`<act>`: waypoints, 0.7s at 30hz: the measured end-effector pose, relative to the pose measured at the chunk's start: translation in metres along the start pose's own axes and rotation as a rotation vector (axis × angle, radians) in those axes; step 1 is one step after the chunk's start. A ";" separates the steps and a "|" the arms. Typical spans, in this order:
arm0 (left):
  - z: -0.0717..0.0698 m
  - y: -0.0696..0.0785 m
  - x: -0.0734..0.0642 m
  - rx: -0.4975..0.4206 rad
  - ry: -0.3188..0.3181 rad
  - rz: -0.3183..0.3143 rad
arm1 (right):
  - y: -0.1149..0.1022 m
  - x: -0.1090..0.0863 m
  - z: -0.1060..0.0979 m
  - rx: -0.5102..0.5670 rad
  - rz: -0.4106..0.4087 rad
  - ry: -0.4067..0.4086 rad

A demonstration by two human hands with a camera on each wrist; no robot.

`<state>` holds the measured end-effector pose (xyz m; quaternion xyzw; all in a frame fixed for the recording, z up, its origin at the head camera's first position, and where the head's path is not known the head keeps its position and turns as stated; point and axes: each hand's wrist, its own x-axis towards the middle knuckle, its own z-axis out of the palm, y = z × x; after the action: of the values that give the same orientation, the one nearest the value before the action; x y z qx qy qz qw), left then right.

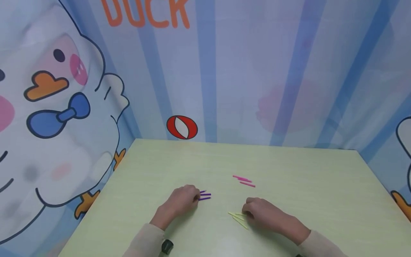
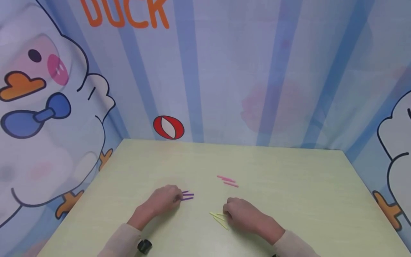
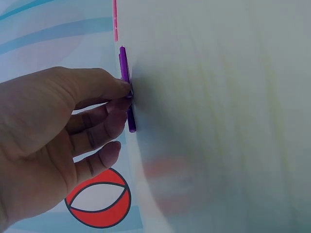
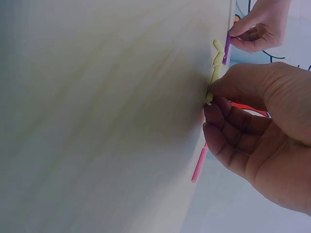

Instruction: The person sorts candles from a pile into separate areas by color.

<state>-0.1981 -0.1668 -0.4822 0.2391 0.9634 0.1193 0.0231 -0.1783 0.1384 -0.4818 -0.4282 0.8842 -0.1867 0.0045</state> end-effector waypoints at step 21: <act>-0.002 0.002 -0.002 0.017 0.012 0.000 | 0.001 0.001 0.000 0.013 0.008 -0.013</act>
<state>-0.1957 -0.1665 -0.4800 0.2388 0.9644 0.1123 0.0153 -0.1799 0.1381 -0.4823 -0.4260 0.8845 -0.1896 0.0139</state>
